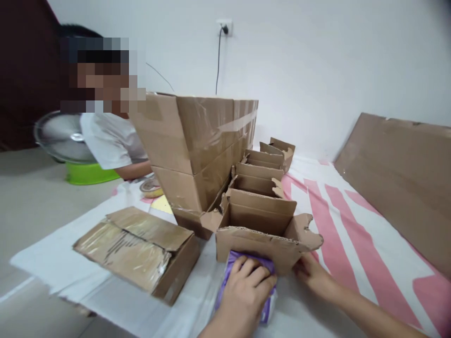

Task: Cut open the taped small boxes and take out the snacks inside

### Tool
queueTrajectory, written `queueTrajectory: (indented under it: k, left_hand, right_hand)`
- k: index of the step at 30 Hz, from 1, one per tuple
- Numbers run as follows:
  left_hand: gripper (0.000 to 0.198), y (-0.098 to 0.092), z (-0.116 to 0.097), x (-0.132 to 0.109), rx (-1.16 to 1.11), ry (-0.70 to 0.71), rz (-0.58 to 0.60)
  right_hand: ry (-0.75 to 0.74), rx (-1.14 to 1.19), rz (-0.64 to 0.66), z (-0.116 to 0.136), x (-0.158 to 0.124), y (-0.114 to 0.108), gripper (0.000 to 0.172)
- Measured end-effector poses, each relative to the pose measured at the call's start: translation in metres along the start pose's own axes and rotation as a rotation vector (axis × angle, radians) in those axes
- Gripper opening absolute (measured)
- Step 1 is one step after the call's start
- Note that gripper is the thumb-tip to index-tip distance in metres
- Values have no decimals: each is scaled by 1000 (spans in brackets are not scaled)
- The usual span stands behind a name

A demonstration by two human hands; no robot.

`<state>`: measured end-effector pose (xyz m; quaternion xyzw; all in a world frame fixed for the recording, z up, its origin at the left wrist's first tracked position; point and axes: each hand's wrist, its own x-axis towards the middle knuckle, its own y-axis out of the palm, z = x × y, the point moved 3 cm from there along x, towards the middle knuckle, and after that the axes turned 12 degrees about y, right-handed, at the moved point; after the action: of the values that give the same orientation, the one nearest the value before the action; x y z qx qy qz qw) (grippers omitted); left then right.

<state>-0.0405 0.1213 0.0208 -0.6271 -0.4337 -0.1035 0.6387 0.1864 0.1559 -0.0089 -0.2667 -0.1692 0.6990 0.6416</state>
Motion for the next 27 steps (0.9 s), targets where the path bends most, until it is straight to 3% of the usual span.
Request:
queueTrajectory:
  k: [3, 6, 9, 11, 13, 15, 17, 19, 22, 24, 27]
  left_hand:
    - [17, -8, -7, 5, -17, -14, -9]
    - [18, -28, -14, 5, -80, 20, -91]
    - [18, -53, -16, -3, -68, 47, -219]
    - [22, -66, -14, -13, -1, -11, -215]
    - [43, -74, -9, -24, 73, -169, -117]
    - [81, -78, -3, -34, 96, -351, 55]
    - [114, -81, 1, -40, 48, -517, 267]
    - [130, -82, 3, -42, -22, -667, 482]
    - [121, -82, 9, -40, -27, -843, 654]
    - [107, -79, 15, -39, -11, -887, 650]
    - [89, -69, 27, -43, -30, -916, 570]
  right_hand:
    - [-31, -24, 54, -12, -24, 13, 60]
    - [61, -12, 15, -27, -44, 29, 64]
    - [112, -18, 6, -42, -62, 47, 79]
    - [52, -62, -29, -48, -70, 55, 95]
    - [-50, -136, -76, -53, -73, 63, 111]
    - [-140, -211, -92, -58, -73, 72, 121]
    - [-203, -288, -83, -64, -70, 82, 123]
    - [-222, -378, -98, -68, -67, 90, 120]
    - [-164, -517, -151, -70, -65, 97, 103]
    - [-133, -578, -156, -70, -66, 100, 93]
    - [-147, -638, -158, -71, -66, 101, 93]
